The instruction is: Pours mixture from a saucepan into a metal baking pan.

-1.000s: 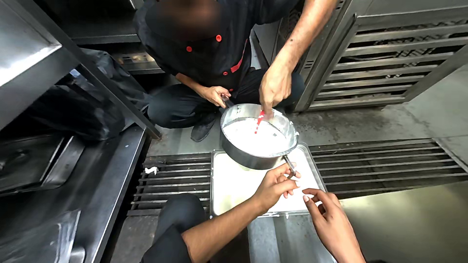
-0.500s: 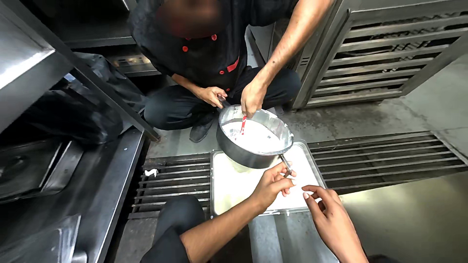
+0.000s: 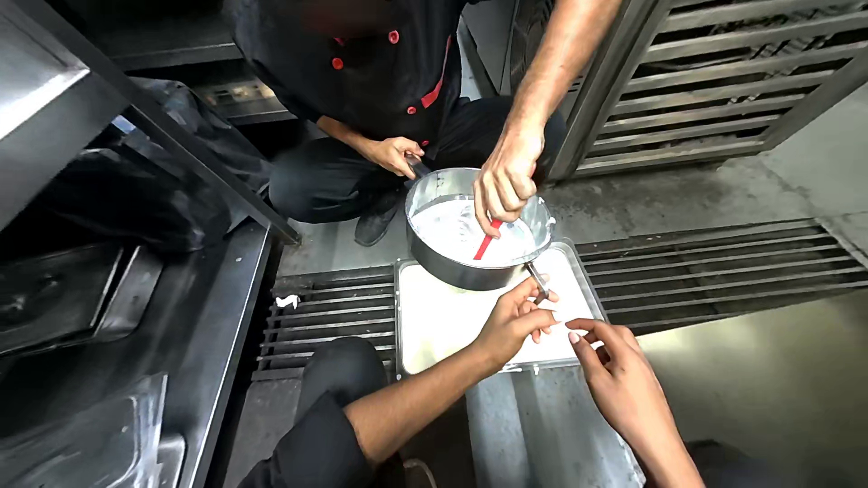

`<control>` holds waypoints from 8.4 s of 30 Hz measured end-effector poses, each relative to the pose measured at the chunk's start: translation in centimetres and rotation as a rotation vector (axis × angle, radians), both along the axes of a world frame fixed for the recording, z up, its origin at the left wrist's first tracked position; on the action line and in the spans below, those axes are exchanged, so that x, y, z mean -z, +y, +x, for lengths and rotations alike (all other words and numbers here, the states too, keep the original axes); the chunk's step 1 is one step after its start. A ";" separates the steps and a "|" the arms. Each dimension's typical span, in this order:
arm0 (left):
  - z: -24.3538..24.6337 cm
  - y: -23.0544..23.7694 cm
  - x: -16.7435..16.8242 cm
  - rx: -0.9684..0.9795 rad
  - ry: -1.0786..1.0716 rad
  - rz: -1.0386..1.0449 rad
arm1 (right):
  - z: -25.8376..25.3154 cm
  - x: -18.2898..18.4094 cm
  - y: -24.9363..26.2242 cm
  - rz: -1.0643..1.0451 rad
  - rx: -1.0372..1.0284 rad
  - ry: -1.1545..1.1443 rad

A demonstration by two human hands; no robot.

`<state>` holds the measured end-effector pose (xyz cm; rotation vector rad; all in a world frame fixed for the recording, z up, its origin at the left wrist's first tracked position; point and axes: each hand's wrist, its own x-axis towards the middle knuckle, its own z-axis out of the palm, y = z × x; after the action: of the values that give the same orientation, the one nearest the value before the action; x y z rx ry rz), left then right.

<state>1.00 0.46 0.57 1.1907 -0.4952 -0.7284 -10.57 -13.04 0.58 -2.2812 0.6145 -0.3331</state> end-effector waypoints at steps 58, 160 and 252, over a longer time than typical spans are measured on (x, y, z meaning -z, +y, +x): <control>-1.6 -0.8 1.4 -0.137 0.099 0.074 | 0.1 0.1 -0.3 -0.033 0.000 0.025; -2.3 -1.3 2.4 -0.091 0.067 0.082 | 0.0 0.2 -0.5 -0.071 0.020 0.015; -9.5 0.6 0.7 0.022 -0.626 0.226 | 2.0 -0.3 1.6 0.787 0.215 -0.299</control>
<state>-8.47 1.04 -0.17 1.6324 -0.9624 -0.4225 -8.60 -11.49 0.92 -1.3876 0.6825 -0.4319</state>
